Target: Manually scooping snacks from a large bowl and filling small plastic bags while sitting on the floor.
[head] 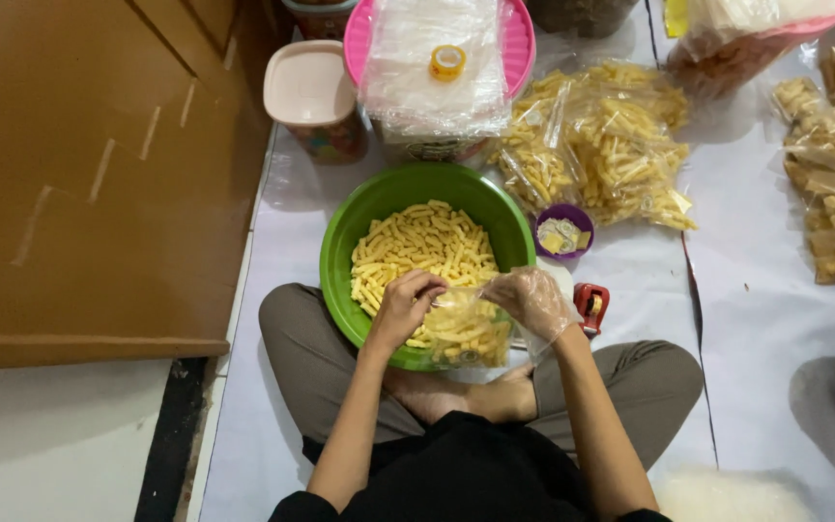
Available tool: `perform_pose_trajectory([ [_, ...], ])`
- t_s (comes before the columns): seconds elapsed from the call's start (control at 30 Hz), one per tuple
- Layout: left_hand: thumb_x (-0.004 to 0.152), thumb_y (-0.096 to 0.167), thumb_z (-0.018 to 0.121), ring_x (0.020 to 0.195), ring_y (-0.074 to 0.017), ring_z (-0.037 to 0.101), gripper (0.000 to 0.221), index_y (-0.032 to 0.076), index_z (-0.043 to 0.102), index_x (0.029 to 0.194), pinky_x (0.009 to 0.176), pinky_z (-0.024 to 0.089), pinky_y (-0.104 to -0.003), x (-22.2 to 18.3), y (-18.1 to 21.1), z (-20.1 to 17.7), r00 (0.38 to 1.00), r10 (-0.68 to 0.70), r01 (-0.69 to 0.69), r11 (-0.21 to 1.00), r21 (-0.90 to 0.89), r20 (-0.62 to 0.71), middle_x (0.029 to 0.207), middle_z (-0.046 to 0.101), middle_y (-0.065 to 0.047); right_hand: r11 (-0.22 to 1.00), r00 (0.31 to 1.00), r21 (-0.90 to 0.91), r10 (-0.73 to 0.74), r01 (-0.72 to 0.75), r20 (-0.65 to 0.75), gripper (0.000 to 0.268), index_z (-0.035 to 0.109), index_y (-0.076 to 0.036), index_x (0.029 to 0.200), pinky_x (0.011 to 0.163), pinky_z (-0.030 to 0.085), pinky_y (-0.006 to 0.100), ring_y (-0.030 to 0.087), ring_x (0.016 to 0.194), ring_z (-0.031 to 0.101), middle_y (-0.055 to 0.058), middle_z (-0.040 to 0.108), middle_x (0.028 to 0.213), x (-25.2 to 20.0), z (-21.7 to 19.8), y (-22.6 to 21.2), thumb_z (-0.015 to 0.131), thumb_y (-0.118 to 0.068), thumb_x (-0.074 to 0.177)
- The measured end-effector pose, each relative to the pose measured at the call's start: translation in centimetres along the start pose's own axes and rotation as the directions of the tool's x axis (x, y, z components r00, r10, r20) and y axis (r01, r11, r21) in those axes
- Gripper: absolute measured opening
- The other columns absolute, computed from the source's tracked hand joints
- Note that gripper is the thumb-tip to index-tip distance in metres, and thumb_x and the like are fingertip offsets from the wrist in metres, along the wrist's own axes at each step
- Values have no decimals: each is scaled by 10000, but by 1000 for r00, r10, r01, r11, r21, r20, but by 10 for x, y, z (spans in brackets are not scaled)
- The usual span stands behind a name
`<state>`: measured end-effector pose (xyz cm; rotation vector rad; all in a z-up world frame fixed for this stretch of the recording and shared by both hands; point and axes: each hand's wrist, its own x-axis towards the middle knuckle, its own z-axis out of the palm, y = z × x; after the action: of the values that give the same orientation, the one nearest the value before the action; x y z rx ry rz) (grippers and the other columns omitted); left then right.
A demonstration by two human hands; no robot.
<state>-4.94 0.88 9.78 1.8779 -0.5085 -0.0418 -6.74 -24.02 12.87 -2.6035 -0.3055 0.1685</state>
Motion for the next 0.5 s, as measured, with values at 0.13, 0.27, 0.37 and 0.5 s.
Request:
perform_pose_trajectory([
  [0.13,922,69,726,575,-178,687,41,93,756,938,602,562,-278,0,-7,2,1000,3,-4,1000,-25,-20,684,635,-53,992,1000,128,22,-21,-9,114,798,-162,888,797,587,519,385,886,733,117,782,826,-7,-5,3,792,-263,836],
  [0.27,928,43,710,588,-191,715,64,77,758,952,585,578,-273,1,6,-3,1000,-13,11,998,-65,-24,709,631,-68,970,999,244,28,-20,-31,145,806,-107,933,838,585,507,402,957,727,159,789,909,-9,-10,6,792,-217,839],
  [0.37,929,30,707,590,-197,717,67,64,758,954,580,581,-274,0,-6,-1,999,-23,21,996,-85,-29,721,632,-74,963,997,263,65,-53,-39,194,817,-105,939,850,592,460,355,963,742,131,796,931,-13,-14,10,816,-273,841],
  [0.5,929,-4,694,600,-188,716,85,45,757,960,598,593,-273,-2,4,-6,996,-67,60,991,-123,-51,732,632,-79,953,994,298,81,-56,-71,187,822,-112,917,845,591,476,345,944,748,127,794,921,-20,-22,5,816,-285,847],
])
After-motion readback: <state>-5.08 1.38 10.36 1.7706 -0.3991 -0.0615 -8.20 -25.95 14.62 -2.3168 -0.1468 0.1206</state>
